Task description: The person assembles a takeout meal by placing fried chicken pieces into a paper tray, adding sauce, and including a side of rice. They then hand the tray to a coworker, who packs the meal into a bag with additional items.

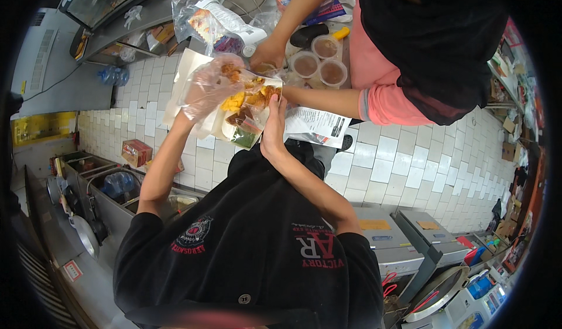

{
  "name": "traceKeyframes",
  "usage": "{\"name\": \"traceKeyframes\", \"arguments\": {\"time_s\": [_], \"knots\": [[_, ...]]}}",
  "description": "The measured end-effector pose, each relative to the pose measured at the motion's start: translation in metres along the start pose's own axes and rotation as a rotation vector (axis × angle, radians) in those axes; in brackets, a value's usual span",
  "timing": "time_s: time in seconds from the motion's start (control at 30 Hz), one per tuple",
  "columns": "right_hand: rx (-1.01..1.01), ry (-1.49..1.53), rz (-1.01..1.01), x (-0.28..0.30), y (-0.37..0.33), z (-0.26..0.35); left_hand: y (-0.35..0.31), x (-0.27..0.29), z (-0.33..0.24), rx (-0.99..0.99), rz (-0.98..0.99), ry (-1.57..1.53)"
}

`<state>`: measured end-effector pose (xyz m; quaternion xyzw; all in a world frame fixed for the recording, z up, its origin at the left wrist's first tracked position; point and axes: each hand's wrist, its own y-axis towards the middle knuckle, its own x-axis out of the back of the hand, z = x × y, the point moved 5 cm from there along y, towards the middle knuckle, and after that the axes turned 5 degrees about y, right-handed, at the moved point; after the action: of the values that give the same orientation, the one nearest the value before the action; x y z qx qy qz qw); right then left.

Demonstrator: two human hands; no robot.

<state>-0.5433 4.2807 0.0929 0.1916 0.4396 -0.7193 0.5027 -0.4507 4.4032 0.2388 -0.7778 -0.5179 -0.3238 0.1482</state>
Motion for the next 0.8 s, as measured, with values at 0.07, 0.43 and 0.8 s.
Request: {"name": "traceKeyframes", "arguments": {"time_s": [0.07,0.43,0.8], "knots": [[-0.018,0.007,0.014,-0.003,-0.003,0.001,-0.006,0.001,0.009,0.149,-0.016,-0.297],[-0.095,0.011,-0.025,0.002,-0.005,-0.005,-0.074,0.027,0.045,0.410,-0.346,-1.080],[-0.226,-0.261,0.016,0.044,-0.002,-0.016,-0.182,0.037,0.074,0.636,-0.241,-0.688]]}}
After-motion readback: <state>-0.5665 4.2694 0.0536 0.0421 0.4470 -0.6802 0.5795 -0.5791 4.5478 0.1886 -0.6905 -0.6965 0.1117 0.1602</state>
